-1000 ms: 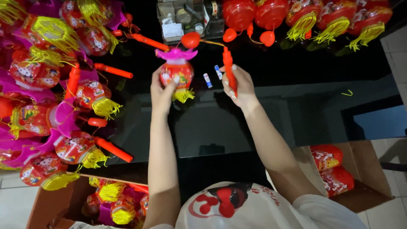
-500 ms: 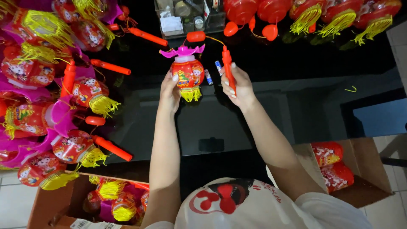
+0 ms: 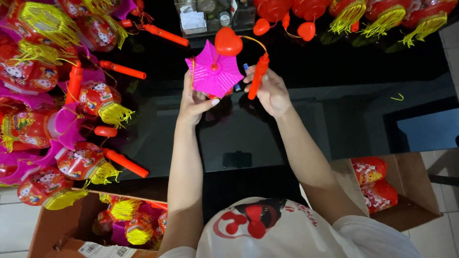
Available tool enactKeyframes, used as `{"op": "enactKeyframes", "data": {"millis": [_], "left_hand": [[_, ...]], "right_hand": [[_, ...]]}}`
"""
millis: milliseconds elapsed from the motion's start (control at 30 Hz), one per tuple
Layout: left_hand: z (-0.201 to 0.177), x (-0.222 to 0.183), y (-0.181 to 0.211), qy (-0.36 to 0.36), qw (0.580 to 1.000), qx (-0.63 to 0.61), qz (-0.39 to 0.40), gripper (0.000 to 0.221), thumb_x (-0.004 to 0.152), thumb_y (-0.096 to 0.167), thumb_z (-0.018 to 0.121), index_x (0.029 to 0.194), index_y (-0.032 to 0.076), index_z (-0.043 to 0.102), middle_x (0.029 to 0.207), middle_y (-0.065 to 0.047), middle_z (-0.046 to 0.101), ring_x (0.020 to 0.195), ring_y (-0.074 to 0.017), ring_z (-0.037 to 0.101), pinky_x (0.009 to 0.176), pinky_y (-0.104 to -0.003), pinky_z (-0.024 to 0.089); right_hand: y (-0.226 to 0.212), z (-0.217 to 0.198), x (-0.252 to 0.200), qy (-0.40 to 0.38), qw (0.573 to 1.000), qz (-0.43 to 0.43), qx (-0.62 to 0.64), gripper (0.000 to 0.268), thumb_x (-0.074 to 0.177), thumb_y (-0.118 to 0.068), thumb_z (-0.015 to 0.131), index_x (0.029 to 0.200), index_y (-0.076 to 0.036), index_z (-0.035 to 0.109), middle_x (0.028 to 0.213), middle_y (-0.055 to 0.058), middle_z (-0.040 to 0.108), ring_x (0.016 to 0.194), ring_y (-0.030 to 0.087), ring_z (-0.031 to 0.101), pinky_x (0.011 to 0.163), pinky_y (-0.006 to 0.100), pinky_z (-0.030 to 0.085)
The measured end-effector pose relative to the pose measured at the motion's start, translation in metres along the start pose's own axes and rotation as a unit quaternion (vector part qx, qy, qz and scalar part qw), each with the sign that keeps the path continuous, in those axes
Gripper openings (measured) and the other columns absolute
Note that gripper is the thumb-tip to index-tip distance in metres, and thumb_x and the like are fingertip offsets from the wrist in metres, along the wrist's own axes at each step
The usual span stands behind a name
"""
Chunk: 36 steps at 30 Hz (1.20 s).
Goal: The person is assembling small, colorful lanterns by attaching orange plastic handles to the lantern bodies and placing them in a box.
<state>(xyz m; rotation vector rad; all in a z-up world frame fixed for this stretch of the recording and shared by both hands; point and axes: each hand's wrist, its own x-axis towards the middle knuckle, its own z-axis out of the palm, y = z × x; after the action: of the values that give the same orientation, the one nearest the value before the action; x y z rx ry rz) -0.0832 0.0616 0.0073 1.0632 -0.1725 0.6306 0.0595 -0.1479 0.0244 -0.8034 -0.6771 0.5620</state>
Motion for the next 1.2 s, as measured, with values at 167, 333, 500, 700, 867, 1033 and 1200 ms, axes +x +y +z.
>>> {"op": "enactKeyframes", "data": {"millis": [167,333,500,700,867,1033,1200], "left_hand": [[0.009,-0.002,0.01,0.006,0.999,0.031,-0.004,0.104,0.066,-0.016,0.089,0.152,0.017,0.041,0.139,-0.009,0.06,0.135,-0.0237,0.056,0.118,-0.044,0.042],[0.017,-0.002,0.015,0.012,0.998,0.06,-0.016,0.1,0.066,-0.014,0.092,0.149,0.016,0.045,0.137,-0.005,0.06,0.134,-0.0204,0.055,0.118,-0.043,0.04],[0.022,-0.001,0.015,0.015,0.997,0.074,-0.019,0.099,0.065,-0.012,0.094,0.147,0.014,0.047,0.135,-0.006,0.062,0.133,-0.021,0.056,0.117,-0.044,0.04],[0.01,-0.001,0.007,-0.003,0.997,0.077,-0.023,0.094,0.068,0.001,0.095,0.148,0.016,0.047,0.136,-0.006,0.063,0.129,-0.0179,0.058,0.114,-0.042,0.042],[-0.002,-0.006,-0.017,0.02,0.997,-0.01,-0.067,0.067,0.091,0.03,0.075,0.146,0.006,0.047,0.13,-0.011,0.064,0.12,-0.0223,0.066,0.104,-0.043,0.053],[0.022,-0.009,0.01,0.048,0.989,-0.004,-0.138,0.055,0.098,0.04,0.066,0.14,0.006,0.055,0.118,-0.011,0.069,0.108,-0.021,0.073,0.096,-0.041,0.059],[0.05,-0.002,0.043,-0.032,0.995,0.032,-0.087,0.071,0.082,0.016,0.086,0.143,0.004,0.053,0.122,-0.009,0.065,0.113,-0.0215,0.068,0.104,-0.042,0.055]], "right_hand": [[-0.003,0.009,-0.001,-0.008,1.0,0.009,0.005,0.043,0.11,-0.026,0.049,0.137,0.006,0.057,0.129,0.023,0.062,0.108,0.033,0.064,0.088,0.047,0.059],[-0.01,0.022,-0.004,-0.003,0.997,0.074,0.022,0.043,0.115,-0.025,0.035,0.142,0.003,0.053,0.066,0.01,0.054,0.052,0.018,0.048,0.054,0.027,0.042],[-0.007,0.026,-0.007,-0.003,0.998,0.065,0.01,0.037,0.115,-0.025,0.037,0.138,-0.001,0.052,0.065,0.008,0.053,0.053,0.016,0.047,0.054,0.025,0.04],[-0.011,0.022,0.003,0.044,0.993,0.106,-0.003,0.046,0.112,-0.032,0.041,0.13,0.007,0.057,0.069,0.018,0.058,0.058,0.027,0.056,0.055,0.034,0.048],[-0.019,0.031,0.001,0.13,0.981,0.138,0.041,0.039,0.103,-0.022,0.064,0.124,0.011,0.063,0.106,0.023,0.07,0.09,0.029,0.071,0.073,0.041,0.063],[-0.026,0.028,0.001,0.131,0.971,0.186,0.079,0.045,0.102,-0.031,0.066,0.119,0.011,0.068,0.087,0.01,0.067,0.087,0.017,0.068,0.074,0.028,0.059],[-0.035,0.021,-0.01,0.084,0.988,0.127,0.009,0.032,0.099,-0.018,0.071,0.118,0.007,0.068,0.085,0.015,0.065,0.076,0.024,0.068,0.059,0.033,0.056]]}}
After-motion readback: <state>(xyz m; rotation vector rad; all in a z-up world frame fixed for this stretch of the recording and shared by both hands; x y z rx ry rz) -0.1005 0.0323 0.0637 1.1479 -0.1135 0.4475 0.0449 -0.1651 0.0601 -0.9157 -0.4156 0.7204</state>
